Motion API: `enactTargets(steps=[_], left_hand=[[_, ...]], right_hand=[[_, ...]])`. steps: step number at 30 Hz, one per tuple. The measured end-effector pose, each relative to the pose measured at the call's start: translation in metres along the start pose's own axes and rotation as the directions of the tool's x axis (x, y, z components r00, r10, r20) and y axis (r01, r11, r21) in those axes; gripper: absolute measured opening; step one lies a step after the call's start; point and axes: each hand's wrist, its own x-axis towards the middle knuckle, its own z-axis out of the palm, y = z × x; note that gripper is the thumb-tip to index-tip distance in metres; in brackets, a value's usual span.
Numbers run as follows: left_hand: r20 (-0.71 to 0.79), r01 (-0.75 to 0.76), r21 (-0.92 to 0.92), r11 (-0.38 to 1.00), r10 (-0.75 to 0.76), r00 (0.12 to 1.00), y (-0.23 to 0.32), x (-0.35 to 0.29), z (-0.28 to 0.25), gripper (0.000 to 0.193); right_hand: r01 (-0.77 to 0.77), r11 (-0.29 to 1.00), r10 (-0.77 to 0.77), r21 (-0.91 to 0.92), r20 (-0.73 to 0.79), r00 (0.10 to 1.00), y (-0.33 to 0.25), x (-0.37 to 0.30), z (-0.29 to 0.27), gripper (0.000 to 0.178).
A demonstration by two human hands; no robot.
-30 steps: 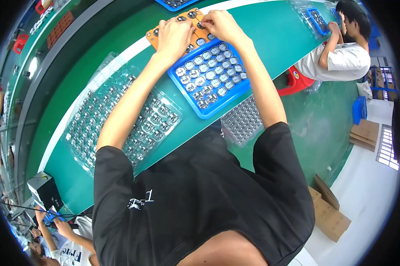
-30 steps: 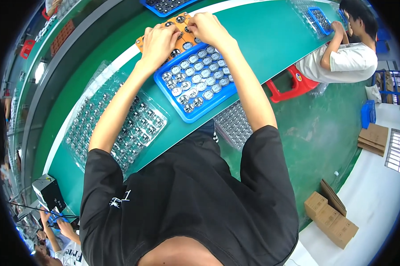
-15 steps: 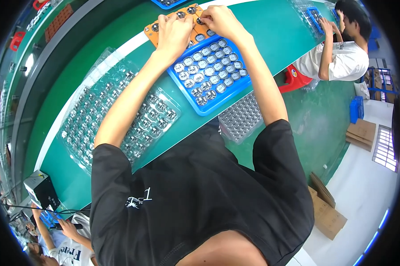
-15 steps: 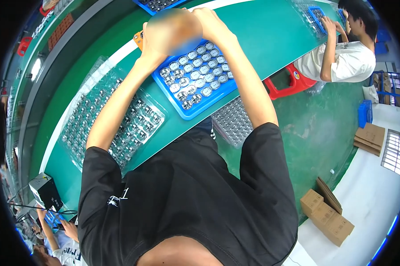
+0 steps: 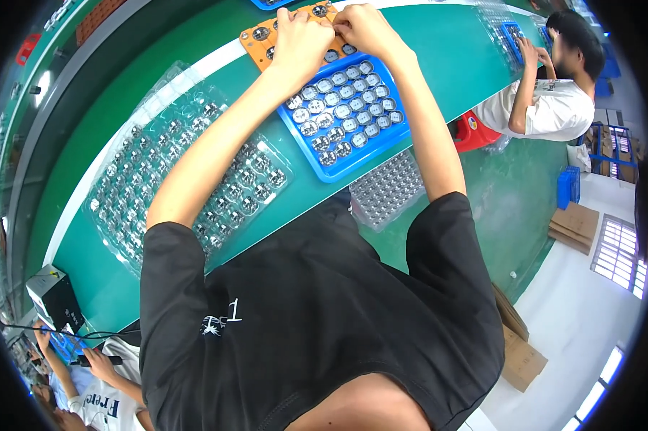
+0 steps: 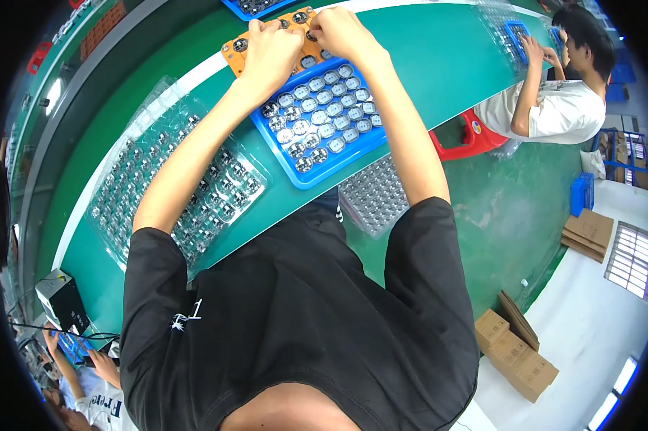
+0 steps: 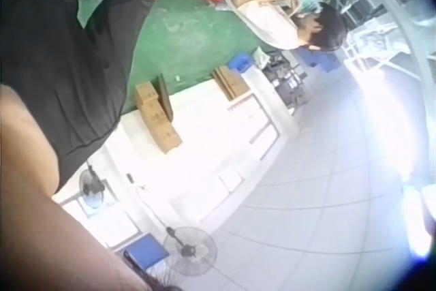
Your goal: The person assembles small electronic components by hand, placing them into an organized plastic tray.
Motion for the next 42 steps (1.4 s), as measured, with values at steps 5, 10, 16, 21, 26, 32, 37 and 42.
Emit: enactTargets(steps=[5, 10, 16, 21, 26, 32, 37, 42], left_hand=[[-0.112, -0.033, 0.085, 0.996, 0.043, 0.993, 0.003, 0.0, 0.013, 0.008], [-0.005, 0.051, 0.021, 0.998, -0.051, 0.999, 0.008, 0.003, 0.005, 0.013], [-0.148, 0.093, -0.061, 0.994, -0.101, 0.984, 0.002, -0.006, 0.008, 0.012], [-0.055, 0.058, 0.031, 0.998, -0.056, 0.997, 0.003, -0.002, 0.002, 0.012], [-0.001, 0.015, -0.039, 0.999, -0.015, 1.0, -0.001, 0.004, 0.006, 0.018], [-0.001, 0.064, -0.372, 0.926, -0.069, 0.998, -0.025, 0.001, 0.005, 0.022], [-0.216, -0.018, -0.592, 0.806, -0.137, 0.967, -0.072, -0.015, -0.068, 0.029], [-0.061, 0.121, -0.661, 0.74, -0.214, 0.975, -0.102, -0.066, -0.152, 0.023]], right_hand=[[0.035, 0.999, -0.034, -0.025, 0.009, 0.999, 0.011, 0.004, 0.007, 0.013], [-0.003, 0.994, 0.014, -0.111, 0.101, 0.995, 0.025, 0.006, 0.017, 0.013], [0.025, 0.965, -0.033, -0.261, -0.026, 0.999, -0.002, -0.006, 0.019, 0.02], [-0.013, 0.987, 0.005, -0.163, -0.051, 0.999, 0.001, -0.011, 0.014, 0.02], [-0.068, 0.997, 0.065, -0.034, -0.095, 0.993, 0.006, -0.018, 0.015, 0.024], [-0.042, 0.998, 0.036, -0.056, -0.118, 0.992, 0.009, -0.018, 0.018, 0.023], [0.005, 0.998, -0.014, -0.067, -0.126, 0.992, 0.011, -0.012, 0.019, 0.022], [0.046, 0.99, -0.058, -0.134, -0.094, 0.994, 0.012, -0.014, 0.016, 0.021]])
